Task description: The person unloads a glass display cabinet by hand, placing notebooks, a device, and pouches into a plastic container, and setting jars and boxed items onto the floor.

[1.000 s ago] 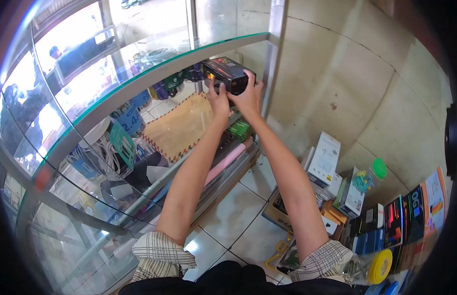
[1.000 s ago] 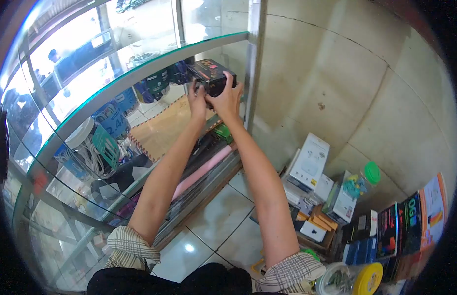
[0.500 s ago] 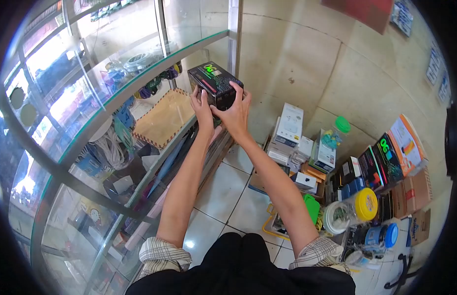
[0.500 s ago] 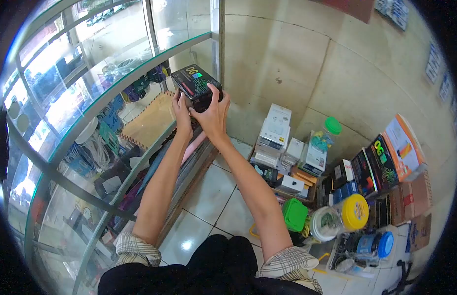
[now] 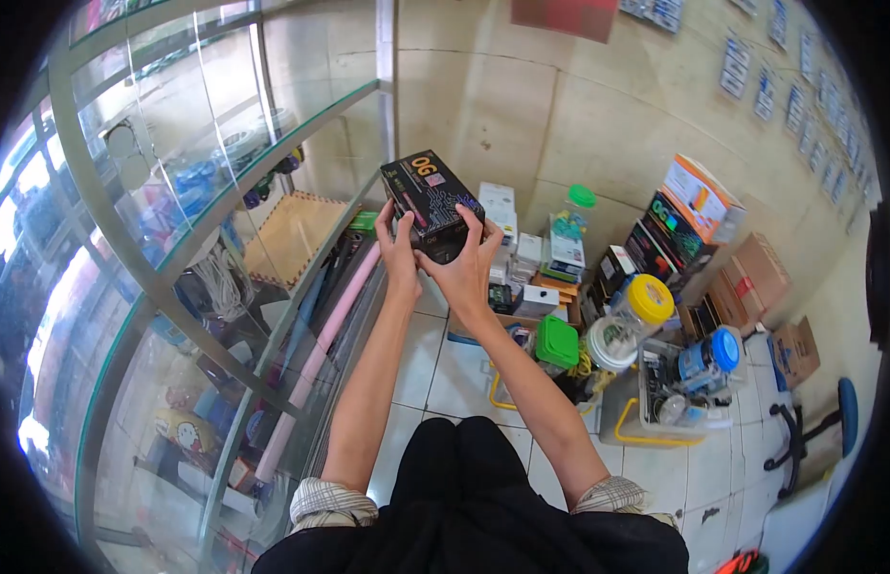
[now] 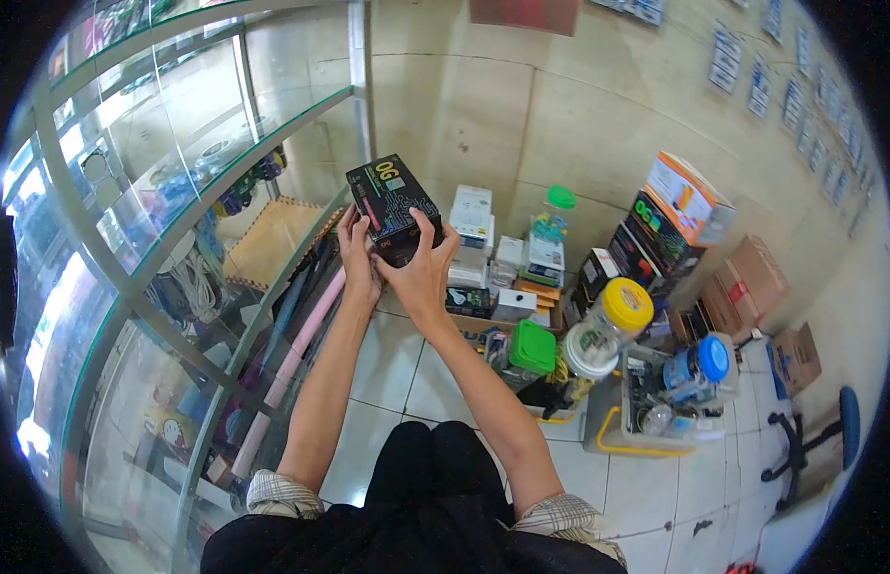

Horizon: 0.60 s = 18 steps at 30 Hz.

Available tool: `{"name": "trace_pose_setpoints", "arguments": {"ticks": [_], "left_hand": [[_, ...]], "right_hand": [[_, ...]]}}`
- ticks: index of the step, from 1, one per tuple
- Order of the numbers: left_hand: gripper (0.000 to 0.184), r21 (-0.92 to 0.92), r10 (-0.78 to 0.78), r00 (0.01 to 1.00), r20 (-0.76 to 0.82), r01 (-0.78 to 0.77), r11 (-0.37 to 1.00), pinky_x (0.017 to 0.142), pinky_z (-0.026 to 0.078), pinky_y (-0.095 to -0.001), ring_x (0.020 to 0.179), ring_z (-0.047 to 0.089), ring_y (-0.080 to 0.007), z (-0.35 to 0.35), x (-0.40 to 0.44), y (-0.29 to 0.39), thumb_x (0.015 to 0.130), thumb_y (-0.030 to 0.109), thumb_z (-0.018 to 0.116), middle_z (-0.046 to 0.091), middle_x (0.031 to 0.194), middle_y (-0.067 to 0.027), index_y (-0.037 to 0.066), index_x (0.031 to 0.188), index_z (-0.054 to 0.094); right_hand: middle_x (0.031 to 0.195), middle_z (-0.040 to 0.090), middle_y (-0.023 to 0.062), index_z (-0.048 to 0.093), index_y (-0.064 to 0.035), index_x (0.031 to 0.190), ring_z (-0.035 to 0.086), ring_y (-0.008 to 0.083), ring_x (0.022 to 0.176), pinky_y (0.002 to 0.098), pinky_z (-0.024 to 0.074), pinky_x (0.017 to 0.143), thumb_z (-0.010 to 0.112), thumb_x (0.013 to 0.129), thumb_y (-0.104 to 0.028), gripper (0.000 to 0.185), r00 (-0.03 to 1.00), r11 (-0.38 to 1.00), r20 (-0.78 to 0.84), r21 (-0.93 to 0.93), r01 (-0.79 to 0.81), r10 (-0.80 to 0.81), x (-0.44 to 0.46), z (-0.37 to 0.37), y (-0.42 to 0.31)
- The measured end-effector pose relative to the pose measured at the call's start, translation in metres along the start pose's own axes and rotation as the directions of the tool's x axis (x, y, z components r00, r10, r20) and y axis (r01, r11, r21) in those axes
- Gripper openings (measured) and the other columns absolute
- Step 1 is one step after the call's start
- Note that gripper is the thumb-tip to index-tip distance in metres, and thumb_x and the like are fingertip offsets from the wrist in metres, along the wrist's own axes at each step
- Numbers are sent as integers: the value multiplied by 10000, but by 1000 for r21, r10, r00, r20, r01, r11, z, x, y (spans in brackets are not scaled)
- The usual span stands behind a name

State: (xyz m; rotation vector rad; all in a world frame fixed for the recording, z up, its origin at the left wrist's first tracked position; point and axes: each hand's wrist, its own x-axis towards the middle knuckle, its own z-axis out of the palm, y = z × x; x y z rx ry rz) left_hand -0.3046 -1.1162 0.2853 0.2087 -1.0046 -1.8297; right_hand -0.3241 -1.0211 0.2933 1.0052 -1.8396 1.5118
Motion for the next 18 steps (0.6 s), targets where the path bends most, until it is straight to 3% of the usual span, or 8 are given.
{"name": "trace_pose_setpoints", "arguments": {"ticks": [4, 6, 7, 10, 12, 13, 16, 18], "left_hand": [[494, -53, -40, 996, 75, 44, 998, 920, 344, -288, 1161, 392, -188, 10, -23, 6, 829, 195, 549, 387, 1300, -103, 73, 1274, 374], [542, -10, -158, 985, 74, 159, 987, 863, 375, -272, 1155, 397, -187, 14, -36, 12, 817, 228, 554, 370, 1324, -105, 95, 1299, 345], [600, -22, -159, 980, 116, 163, 986, 830, 386, -320, 1163, 380, -199, 12, -34, 6, 797, 286, 567, 346, 1350, -97, 139, 1322, 315], [624, 69, -228, 966, 124, 221, 973, 851, 367, -391, 1182, 349, -230, 20, -49, 17, 786, 316, 569, 321, 1367, -88, 176, 1333, 302], [643, 38, -309, 936, 166, 307, 951, 861, 348, -434, 1190, 328, -253, 21, -53, 9, 775, 349, 564, 300, 1379, -90, 204, 1338, 290], [642, 53, -332, 927, 177, 328, 943, 867, 346, -430, 1184, 331, -260, 27, -60, 12, 774, 353, 562, 299, 1379, -85, 204, 1337, 291], [646, 64, -373, 899, 229, 369, 927, 865, 362, -417, 1162, 347, -270, 38, -69, 9, 768, 360, 562, 301, 1374, -71, 214, 1336, 290], [645, -30, -474, 835, 279, 501, 865, 851, 384, -400, 1148, 361, -263, 49, -79, 7, 766, 350, 561, 300, 1373, -66, 218, 1337, 293]], "right_hand": [[1119, 307, 212, 327, -155, 1259, 329, 379, 1079, 442, 326, 931, 827, 520, -211, 894, 999, 993, -34, -116, 0, -4, -14, -27, -7], [1119, 307, 200, 310, -153, 1282, 337, 355, 1077, 419, 323, 936, 801, 581, -235, 860, 999, 990, 42, -138, -12, 18, -20, -43, -8], [1119, 307, 200, 310, -153, 1282, 337, 355, 1077, 419, 323, 936, 801, 581, -235, 860, 999, 989, 39, -150, -14, 20, -21, -51, -7], [1102, 324, 167, 290, -133, 1317, 356, 297, 1054, 379, 312, 939, 722, 705, -278, 763, 999, 1000, 35, -6, -20, 21, -24, -76, -4], [1086, 344, 133, 293, -103, 1333, 368, 250, 1024, 345, 300, 938, 602, 823, -306, 630, 979, 974, 114, 135, -181, 166, -17, -93, 2], [1060, 348, 132, 321, -74, 1319, 376, 241, 1008, 330, 290, 934, 522, 863, -403, 597, 973, 971, 154, 138, -193, 172, -11, -101, 5], [1116, 344, 115, 358, -77, 1310, 375, 206, 1066, 316, 295, 957, 496, 884, -393, 549, 941, 933, 231, 205, -296, 248, -3, -126, 10], [1160, 344, 119, 347, -80, 1314, 366, 204, 1101, 317, 294, 965, 498, 882, -396, 556, 928, 912, 252, 239, -333, 273, -1, -143, 9]]}}
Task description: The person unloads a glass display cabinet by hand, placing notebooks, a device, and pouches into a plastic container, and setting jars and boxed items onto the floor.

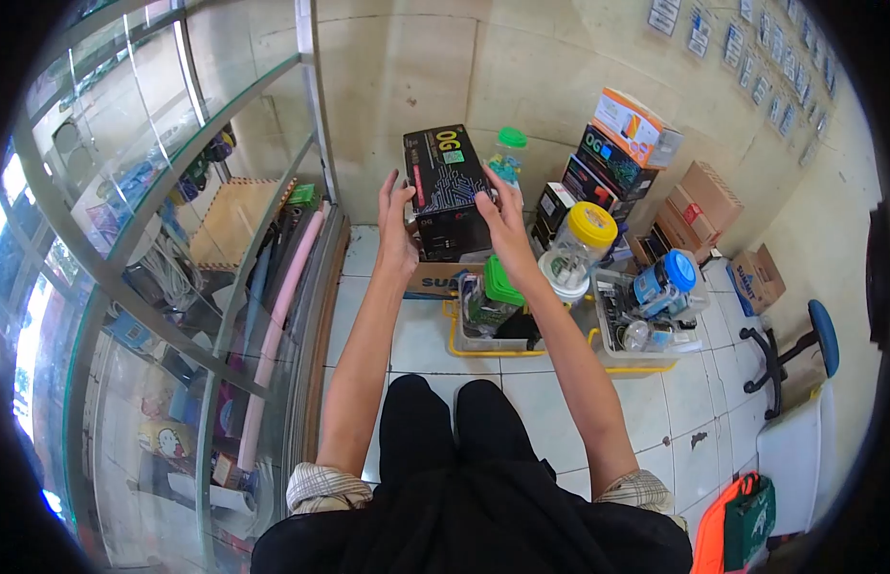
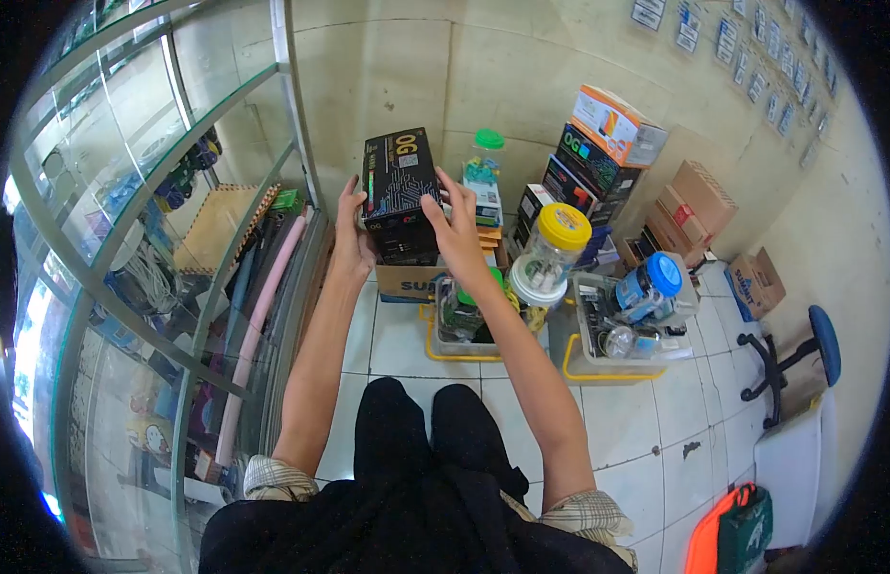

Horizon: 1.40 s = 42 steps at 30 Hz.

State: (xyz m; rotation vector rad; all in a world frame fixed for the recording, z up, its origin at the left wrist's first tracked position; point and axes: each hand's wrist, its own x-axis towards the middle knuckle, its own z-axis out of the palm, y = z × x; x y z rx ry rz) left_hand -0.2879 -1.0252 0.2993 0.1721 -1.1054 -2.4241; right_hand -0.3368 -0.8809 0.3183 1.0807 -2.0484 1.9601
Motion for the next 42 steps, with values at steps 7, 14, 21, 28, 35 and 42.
{"name": "trace_pose_setpoints", "arguments": {"ticks": [7, 14, 21, 28, 35, 42], "left_hand": [[641, 45, 6, 996, 93, -11, 999, 841, 395, -394, 1150, 365, -242, 18, 5, -43, 761, 334, 565, 285, 1379, -72, 200, 1333, 309], [648, 247, -14, 999, 49, 2, 969, 925, 375, -406, 1163, 397, -252, 21, -17, -96, 769, 324, 543, 358, 1316, -92, 142, 1343, 303], [505, 251, -49, 998, 31, 40, 967, 950, 322, -284, 1150, 403, -163, 14, -24, -153, 817, 182, 502, 420, 1293, -61, 89, 1303, 397], [486, 308, -62, 996, 61, 41, 951, 960, 301, -253, 1121, 433, -156, 6, -8, -184, 855, 206, 479, 459, 1252, -68, 97, 1319, 385], [473, 501, 14, 999, 50, -37, 865, 943, 306, -248, 1111, 426, -152, 14, -8, -189, 869, 220, 487, 451, 1262, -90, 92, 1316, 397], [496, 538, 94, 995, 44, -103, 837, 811, 377, -217, 933, 489, -114, 14, -5, -195, 844, 195, 531, 533, 1095, -65, 64, 1305, 402]], "right_hand": [[1320, 320, 128, 256, -88, 1342, 352, 206, 1182, 318, 255, 1006, 477, 890, -406, 596, 993, 965, 65, 236, -115, 102, -20, -47, 7], [1380, 272, 137, 186, -68, 1383, 283, 216, 1253, 313, 197, 1037, 401, 926, -395, 602, 978, 963, 31, 169, -207, 205, -68, -71, 45], [1372, 323, 130, 267, -25, 1359, 299, 200, 1260, 277, 189, 1036, 330, 958, -288, 484, 911, 922, -188, 201, -331, 368, -106, -70, 86], [1311, 398, 150, 276, -27, 1353, 404, 213, 1173, 299, 277, 986, 318, 962, -278, 467, 907, 950, -290, 162, -268, 305, -105, -70, 116], [1328, 372, 128, 305, 7, 1328, 357, 183, 1200, 286, 238, 1011, 301, 968, -250, 442, 894, 965, -365, 142, -220, 258, -107, -68, 131], [1313, 374, 144, 330, 12, 1306, 358, 208, 1201, 311, 235, 1014, 319, 964, -251, 432, 866, 972, -453, 9, -235, 213, -110, -64, 133]]}}
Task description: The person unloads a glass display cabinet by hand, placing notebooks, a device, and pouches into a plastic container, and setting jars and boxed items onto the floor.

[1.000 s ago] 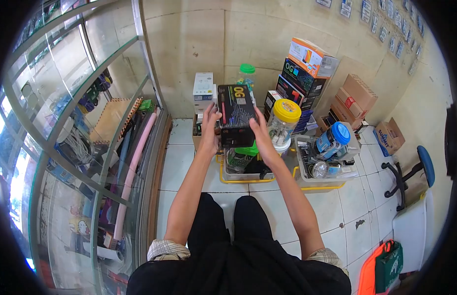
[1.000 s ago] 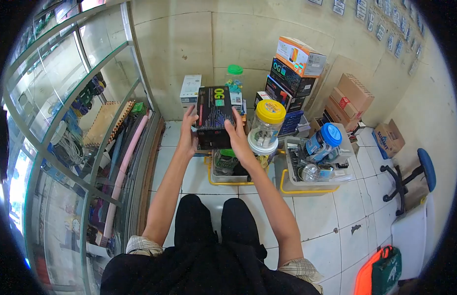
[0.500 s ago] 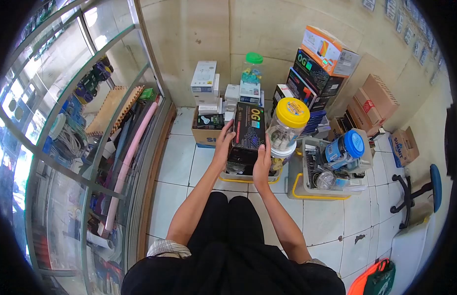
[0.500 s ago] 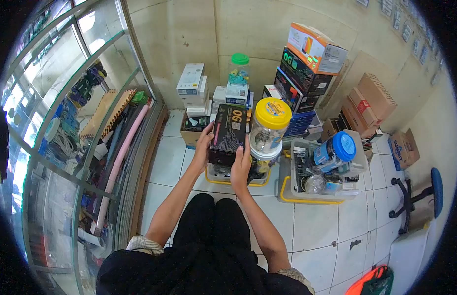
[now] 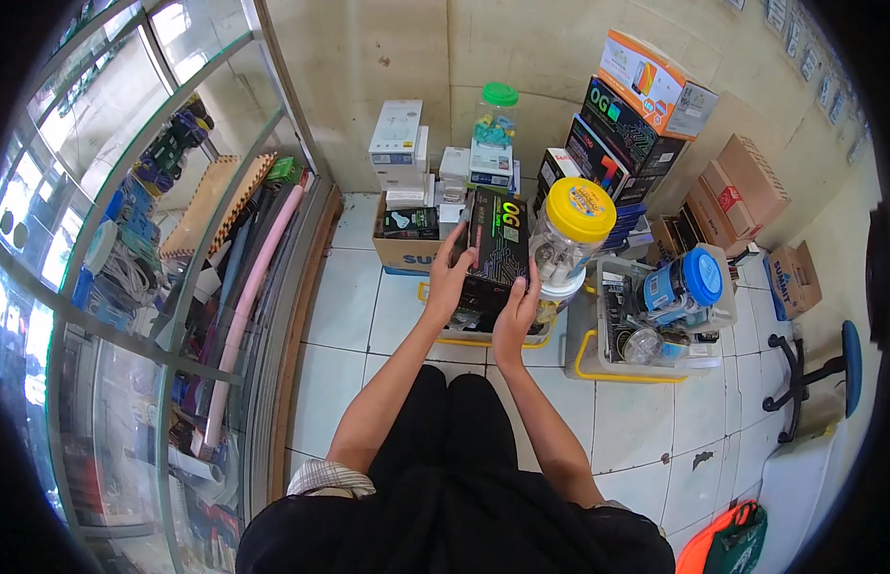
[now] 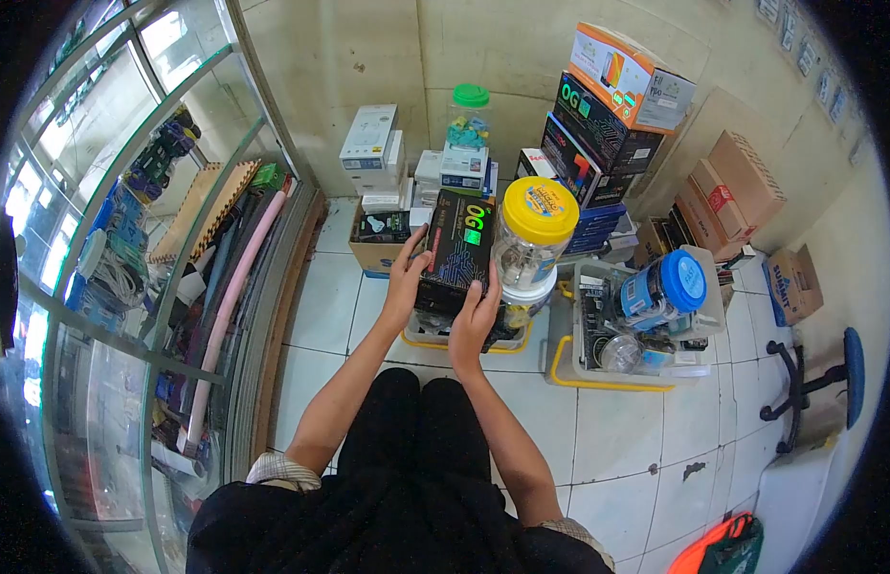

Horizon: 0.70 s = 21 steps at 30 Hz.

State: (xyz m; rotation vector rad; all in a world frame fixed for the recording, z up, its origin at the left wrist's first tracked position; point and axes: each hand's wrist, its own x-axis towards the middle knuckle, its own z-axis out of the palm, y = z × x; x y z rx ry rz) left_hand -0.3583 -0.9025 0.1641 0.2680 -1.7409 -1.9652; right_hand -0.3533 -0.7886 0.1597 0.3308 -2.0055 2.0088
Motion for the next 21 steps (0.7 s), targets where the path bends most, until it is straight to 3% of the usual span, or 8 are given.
{"name": "trace_pose_setpoints", "arguments": {"ticks": [1, 5, 9, 11, 14, 21], "left_hand": [[493, -25, -43, 999, 5, 43, 999, 805, 381, -218, 934, 492, -113, 0, -2, 5, 837, 175, 535, 528, 1107, -66, 61, 1299, 407], [488, -82, -128, 992, 8, 129, 988, 828, 385, -236, 992, 483, -130, 4, -5, 17, 817, 125, 545, 486, 1190, -83, 56, 1284, 421], [482, -61, -101, 995, 7, 101, 993, 865, 374, -256, 1021, 484, -158, 4, -4, 3, 820, 153, 540, 501, 1167, -102, 52, 1277, 425], [485, 70, -25, 1000, -18, 26, 997, 930, 340, -294, 1103, 452, -213, 5, -4, -3, 828, 187, 527, 465, 1224, -140, 56, 1282, 414], [517, 63, -37, 999, 8, 37, 997, 993, 279, -329, 1194, 379, -260, 5, -6, -11, 836, 233, 520, 393, 1301, -170, 52, 1299, 379], [580, 122, -10, 1000, 30, 7, 993, 1031, 220, -337, 1248, 309, -280, 4, -5, -15, 843, 293, 521, 370, 1312, -178, 41, 1328, 327]], "right_hand": [[1293, 384, 148, 338, 11, 1299, 360, 222, 1196, 323, 235, 1014, 325, 962, -250, 427, 998, 995, -30, -86, 47, -50, 0, 0, 0], [1242, 395, 152, 352, 11, 1280, 361, 251, 1179, 342, 239, 1005, 340, 957, -248, 415, 998, 989, -37, -135, 54, -60, -4, -3, -2], [1226, 383, 151, 372, 15, 1243, 356, 260, 1168, 351, 247, 994, 361, 950, -249, 395, 995, 985, -45, -152, 80, -88, -7, -6, 1], [1221, 384, 152, 378, 14, 1231, 357, 260, 1164, 352, 248, 994, 368, 947, -252, 389, 994, 985, -46, -146, 88, -95, -7, -8, 0], [1203, 377, 151, 389, 10, 1216, 346, 263, 1160, 359, 240, 996, 369, 946, -251, 376, 995, 979, -39, -181, 89, -97, -7, -11, -2], [1176, 326, 170, 410, -17, 1210, 319, 298, 1158, 398, 234, 995, 414, 924, -234, 359, 993, 966, -50, -242, 94, -109, -9, -12, -4]]}}
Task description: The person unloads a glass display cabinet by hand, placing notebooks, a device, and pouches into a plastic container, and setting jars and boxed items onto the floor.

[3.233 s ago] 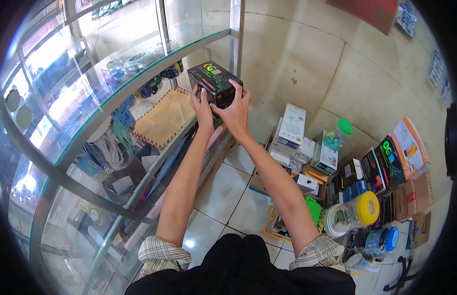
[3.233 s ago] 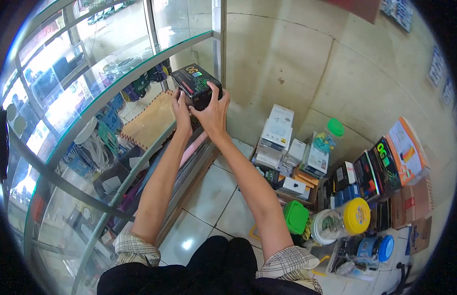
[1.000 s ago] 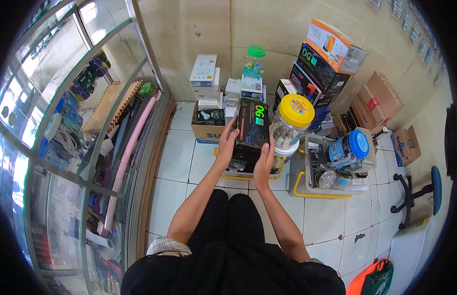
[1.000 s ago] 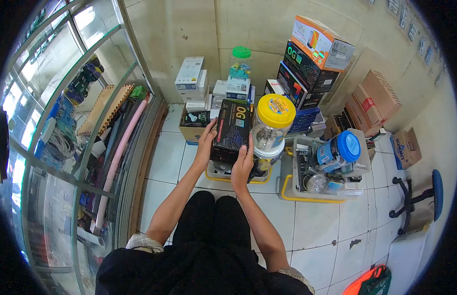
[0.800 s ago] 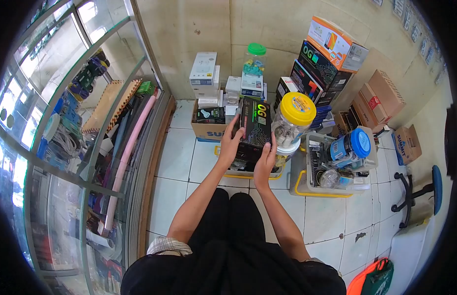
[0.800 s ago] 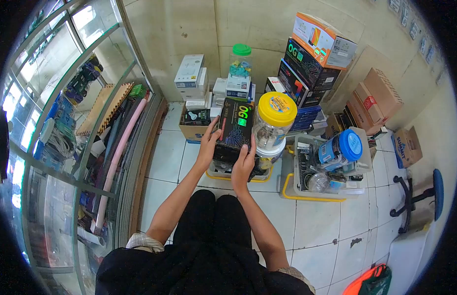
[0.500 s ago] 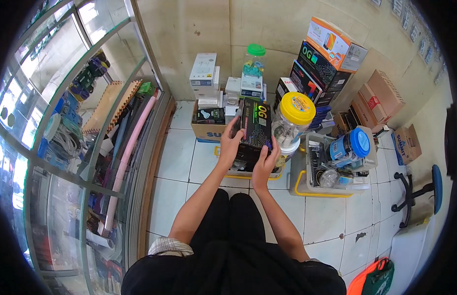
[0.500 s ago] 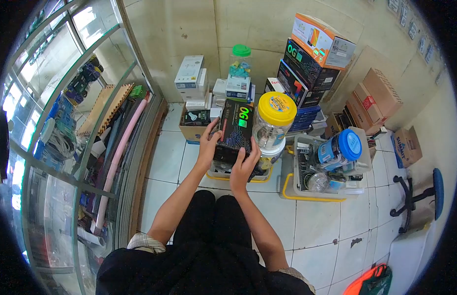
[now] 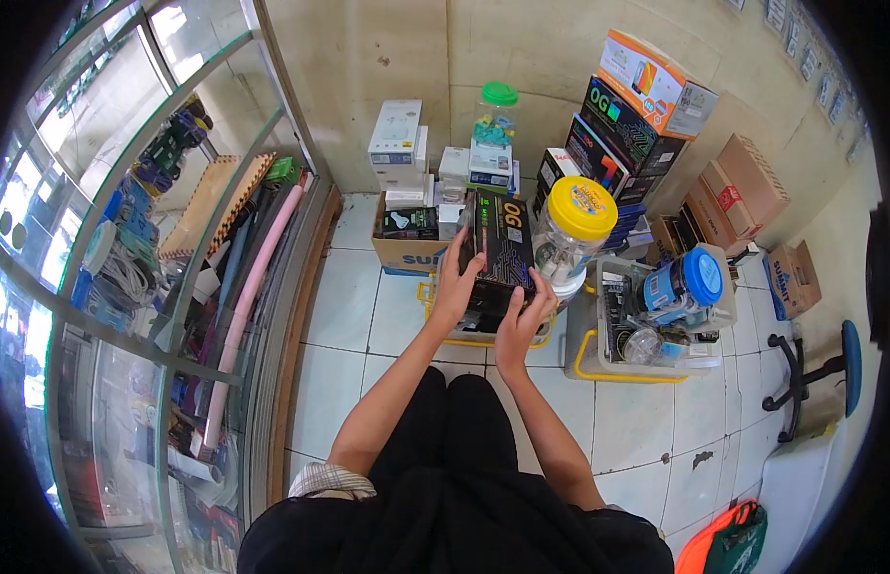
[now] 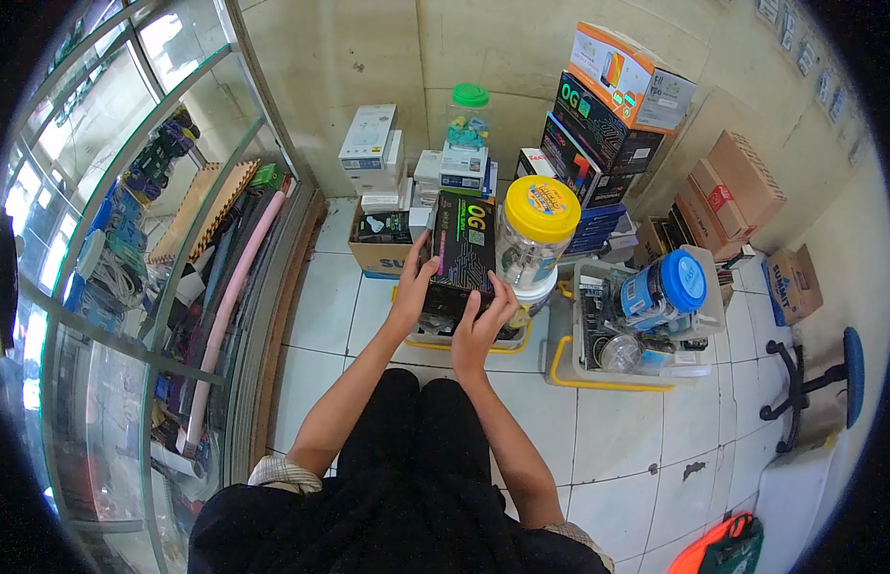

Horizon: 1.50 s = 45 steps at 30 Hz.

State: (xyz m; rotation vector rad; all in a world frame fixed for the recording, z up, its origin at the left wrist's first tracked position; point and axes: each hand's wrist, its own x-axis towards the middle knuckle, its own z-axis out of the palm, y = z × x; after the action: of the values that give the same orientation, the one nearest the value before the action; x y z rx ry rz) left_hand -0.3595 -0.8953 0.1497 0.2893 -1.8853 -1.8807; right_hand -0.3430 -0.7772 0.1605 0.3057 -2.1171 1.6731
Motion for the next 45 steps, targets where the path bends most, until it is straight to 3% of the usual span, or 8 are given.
{"name": "trace_pose_setpoints", "arguments": {"ticks": [5, 12, 18, 23, 34, 38, 41, 45], "left_hand": [[621, 0, -79, 996, 28, 79, 997, 1030, 218, -340, 1252, 297, -289, -2, 1, 2, 839, 336, 519, 345, 1322, -187, 49, 1344, 300], [598, 21, -52, 999, 3, 52, 998, 1016, 239, -337, 1229, 324, -283, -1, 0, -1, 834, 315, 520, 350, 1310, -192, 62, 1338, 318], [533, -186, -36, 999, 20, 39, 982, 997, 264, -335, 1184, 371, -260, 3, -15, 11, 822, 210, 527, 389, 1283, -171, 51, 1305, 371], [549, -67, 93, 996, 3, -92, 993, 1013, 242, -335, 1209, 339, -264, 7, -18, 6, 832, 211, 527, 360, 1312, -166, 47, 1321, 338], [623, 35, 27, 1000, -9, -27, 999, 1012, 245, -346, 1196, 335, -293, 2, -14, 12, 833, 278, 542, 343, 1289, -188, 31, 1341, 277], [632, 51, 20, 1000, -12, -19, 999, 1012, 244, -347, 1197, 332, -299, 3, -12, 12, 832, 303, 545, 340, 1290, -197, 30, 1337, 282], [615, 73, 51, 998, -23, -49, 996, 1017, 236, -340, 1218, 315, -289, 3, -12, 9, 840, 300, 537, 330, 1317, -179, 28, 1333, 289], [565, 12, 97, 991, -96, -97, 995, 1025, 223, -330, 1228, 318, -262, -7, -21, 22, 855, 261, 522, 343, 1330, -146, 27, 1323, 307]], "right_hand": [[1165, 322, 166, 408, -20, 1215, 319, 296, 1151, 401, 234, 992, 427, 919, -242, 371, 1000, 1000, 11, -9, -9, 10, 1, -1, 2], [1161, 347, 174, 417, -20, 1197, 335, 299, 1136, 397, 234, 992, 458, 900, -205, 352, 1000, 1000, 16, 11, 9, -9, 3, 2, 2], [1145, 362, 172, 424, -8, 1169, 343, 298, 1123, 399, 236, 988, 477, 886, -177, 333, 1000, 1000, 8, 13, 9, -9, -4, -6, 1], [1145, 389, 133, 434, -20, 1172, 364, 247, 1089, 333, 282, 923, 463, 900, -203, 329, 999, 999, -14, -7, 34, -34, -6, -7, 6], [1166, 323, 177, 379, 0, 1192, 301, 298, 1132, 410, 219, 987, 496, 874, -184, 385, 998, 998, -32, 11, 56, -55, -3, -8, 3], [1175, 346, 168, 394, -6, 1192, 331, 282, 1133, 371, 253, 975, 487, 878, -192, 377, 995, 995, -53, -47, 84, -86, -3, -9, 1], [1172, 316, 179, 380, -3, 1195, 283, 311, 1138, 421, 218, 984, 517, 853, -190, 413, 994, 995, -48, -13, 98, -99, -5, -12, 0], [1173, 328, 183, 432, -19, 1145, 302, 319, 1132, 444, 230, 978, 521, 830, -146, 352, 936, 929, -46, -153, 338, -348, -18, -27, 0]]}}
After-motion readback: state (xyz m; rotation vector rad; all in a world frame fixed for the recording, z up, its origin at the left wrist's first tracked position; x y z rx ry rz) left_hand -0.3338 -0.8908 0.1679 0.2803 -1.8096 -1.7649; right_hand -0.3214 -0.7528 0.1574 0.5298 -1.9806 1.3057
